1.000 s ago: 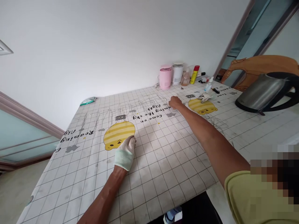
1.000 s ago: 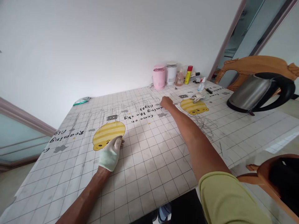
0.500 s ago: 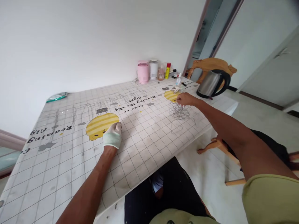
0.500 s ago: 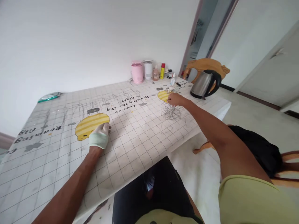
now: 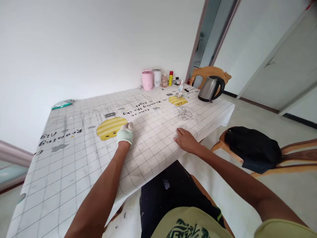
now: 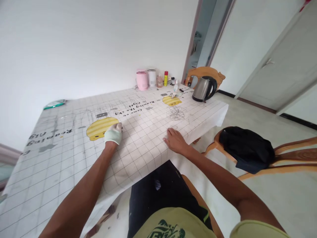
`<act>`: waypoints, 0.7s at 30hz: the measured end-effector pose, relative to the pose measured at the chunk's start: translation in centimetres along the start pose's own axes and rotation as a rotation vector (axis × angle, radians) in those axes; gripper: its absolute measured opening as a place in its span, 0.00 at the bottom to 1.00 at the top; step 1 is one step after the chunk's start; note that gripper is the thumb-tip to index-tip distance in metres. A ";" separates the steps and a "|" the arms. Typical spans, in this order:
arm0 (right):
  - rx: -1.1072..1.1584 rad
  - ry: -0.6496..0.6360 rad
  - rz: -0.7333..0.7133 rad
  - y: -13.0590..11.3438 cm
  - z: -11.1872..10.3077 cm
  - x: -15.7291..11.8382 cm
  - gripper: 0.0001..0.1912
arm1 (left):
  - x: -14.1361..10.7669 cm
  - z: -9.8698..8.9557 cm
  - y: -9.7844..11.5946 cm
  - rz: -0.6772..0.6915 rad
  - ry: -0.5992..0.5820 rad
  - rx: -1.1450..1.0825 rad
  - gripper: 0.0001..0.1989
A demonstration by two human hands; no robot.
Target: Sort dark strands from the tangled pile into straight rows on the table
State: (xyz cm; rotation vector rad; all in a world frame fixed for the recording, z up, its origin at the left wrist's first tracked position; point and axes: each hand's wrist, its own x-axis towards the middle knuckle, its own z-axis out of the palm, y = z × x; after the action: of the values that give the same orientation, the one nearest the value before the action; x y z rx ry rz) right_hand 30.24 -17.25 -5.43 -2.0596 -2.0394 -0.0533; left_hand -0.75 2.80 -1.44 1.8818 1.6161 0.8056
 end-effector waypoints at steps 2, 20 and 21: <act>-0.009 0.003 -0.008 -2.5 1.3 -0.3 0.40 | -0.2 0.1 0.1 0.014 0.005 -0.005 0.22; 0.119 -0.147 -0.405 -14.3 4.3 5.0 0.47 | -0.3 0.6 1.2 0.158 -0.347 0.085 0.18; 0.127 -0.140 -0.419 -14.5 4.3 5.2 0.46 | -0.2 0.6 1.1 0.159 -0.349 0.083 0.17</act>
State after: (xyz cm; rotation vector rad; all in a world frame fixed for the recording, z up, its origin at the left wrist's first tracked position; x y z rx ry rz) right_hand 15.45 -11.40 -6.49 -1.5731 -2.4569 0.1477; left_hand 0.40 2.41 -1.05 2.0932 1.3147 0.4436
